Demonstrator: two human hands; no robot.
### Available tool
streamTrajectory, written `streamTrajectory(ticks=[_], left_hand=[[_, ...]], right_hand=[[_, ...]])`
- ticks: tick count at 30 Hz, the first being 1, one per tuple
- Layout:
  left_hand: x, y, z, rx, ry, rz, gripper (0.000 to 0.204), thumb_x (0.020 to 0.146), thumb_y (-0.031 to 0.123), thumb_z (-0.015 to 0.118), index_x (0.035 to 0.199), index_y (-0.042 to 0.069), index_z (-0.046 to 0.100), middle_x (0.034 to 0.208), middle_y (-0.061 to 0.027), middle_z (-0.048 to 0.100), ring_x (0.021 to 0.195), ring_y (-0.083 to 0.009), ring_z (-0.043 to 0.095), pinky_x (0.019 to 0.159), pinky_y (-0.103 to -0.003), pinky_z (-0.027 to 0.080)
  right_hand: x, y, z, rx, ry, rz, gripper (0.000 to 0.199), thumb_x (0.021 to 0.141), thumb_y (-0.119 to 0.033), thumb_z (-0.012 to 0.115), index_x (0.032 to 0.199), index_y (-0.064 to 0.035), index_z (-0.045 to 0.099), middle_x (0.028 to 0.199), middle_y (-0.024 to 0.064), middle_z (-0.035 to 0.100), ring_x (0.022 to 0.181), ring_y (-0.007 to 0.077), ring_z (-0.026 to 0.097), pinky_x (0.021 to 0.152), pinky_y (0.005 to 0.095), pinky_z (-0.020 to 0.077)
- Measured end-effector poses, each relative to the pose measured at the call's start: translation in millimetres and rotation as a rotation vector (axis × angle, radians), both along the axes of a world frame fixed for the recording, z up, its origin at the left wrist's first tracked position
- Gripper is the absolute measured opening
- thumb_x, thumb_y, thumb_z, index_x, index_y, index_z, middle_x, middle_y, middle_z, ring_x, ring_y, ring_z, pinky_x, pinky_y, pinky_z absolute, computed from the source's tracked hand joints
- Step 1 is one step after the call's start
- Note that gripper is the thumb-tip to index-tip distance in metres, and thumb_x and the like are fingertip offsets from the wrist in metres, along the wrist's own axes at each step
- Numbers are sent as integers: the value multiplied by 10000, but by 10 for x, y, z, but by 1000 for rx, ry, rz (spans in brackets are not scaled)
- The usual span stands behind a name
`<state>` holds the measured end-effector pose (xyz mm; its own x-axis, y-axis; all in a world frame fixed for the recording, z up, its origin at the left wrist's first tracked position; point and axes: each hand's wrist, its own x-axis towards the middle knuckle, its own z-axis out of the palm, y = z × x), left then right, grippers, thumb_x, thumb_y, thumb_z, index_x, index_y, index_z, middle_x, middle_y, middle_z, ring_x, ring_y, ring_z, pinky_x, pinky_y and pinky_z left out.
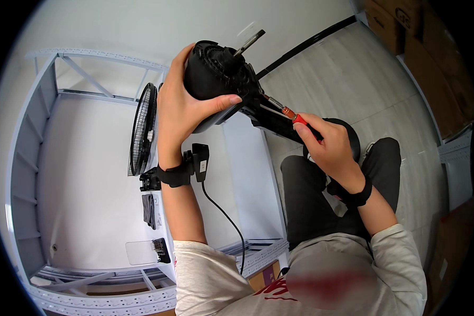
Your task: The person uses a screwdriver to remove screws from the back housing of a fan motor. They detach the housing cover and then proceed to unscrew and remove the motor casing, exposing the internal components.
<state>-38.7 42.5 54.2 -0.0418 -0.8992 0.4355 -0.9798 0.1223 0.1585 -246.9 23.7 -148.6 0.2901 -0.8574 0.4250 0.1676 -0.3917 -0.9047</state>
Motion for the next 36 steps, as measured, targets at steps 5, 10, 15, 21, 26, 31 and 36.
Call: streamTrajectory(ticks=[5, 10, 15, 21, 26, 31, 36], left_hand=[[-66, 23, 3, -3, 17, 5, 1031, 517, 480, 957, 1334, 2, 548, 1175, -185, 695, 1082, -319, 684, 956, -378, 519], [-78, 38, 12, -8, 8, 31, 1036, 508, 488, 957, 1331, 4, 555, 1175, -179, 700, 1080, -313, 689, 953, -382, 524], [-65, 45, 16, -19, -11, 40, 1052, 503, 500, 955, 1337, -3, 556, 1180, -185, 699, 1087, -317, 689, 958, -385, 525], [-58, 45, 26, 6, -83, 56, 1021, 576, 362, 963, 1414, -2, 509, 1198, -164, 696, 1100, -259, 676, 992, -359, 509], [-90, 45, 38, 8, -76, 59, 1000, 583, 343, 959, 1412, -1, 518, 1194, -163, 699, 1095, -259, 679, 990, -358, 509], [-72, 7, -19, -27, -12, 24, 1029, 514, 421, 967, 1351, -17, 559, 1143, -172, 716, 1053, -283, 701, 945, -361, 531], [-123, 20, 2, -30, -55, 45, 971, 568, 309, 972, 1379, -10, 543, 1132, -165, 723, 1032, -232, 705, 948, -340, 534]], right_hand=[[53, 106, 33, 38, 7, -16, 214, 961, -206, 660, 1070, -29, 711, 634, 127, 592, 485, 212, 521, 491, 314, 409], [49, 156, 86, 72, 41, -32, 230, 979, -220, 646, 1075, -20, 706, 625, 120, 588, 486, 201, 520, 493, 308, 406], [64, 165, 85, 67, 24, -61, 227, 979, -212, 649, 1078, -15, 705, 621, 113, 585, 476, 191, 497, 488, 305, 396], [77, 168, 61, 30, 25, -84, 228, 975, -211, 657, 1070, -9, 704, 616, 108, 583, 468, 177, 483, 482, 299, 389], [78, 171, 88, 53, 21, -81, 222, 978, -216, 655, 1055, -14, 705, 604, 105, 570, 472, 181, 488, 480, 302, 383], [31, 222, 214, -5, 186, -155, 214, 981, -224, 644, 1004, -15, 681, 595, 116, 585, 458, 232, 546, 461, 333, 411], [84, 309, 382, -207, 425, -363, 205, 978, -227, 634, 929, -27, 637, 587, 123, 609, 461, 289, 600, 435, 380, 459]])
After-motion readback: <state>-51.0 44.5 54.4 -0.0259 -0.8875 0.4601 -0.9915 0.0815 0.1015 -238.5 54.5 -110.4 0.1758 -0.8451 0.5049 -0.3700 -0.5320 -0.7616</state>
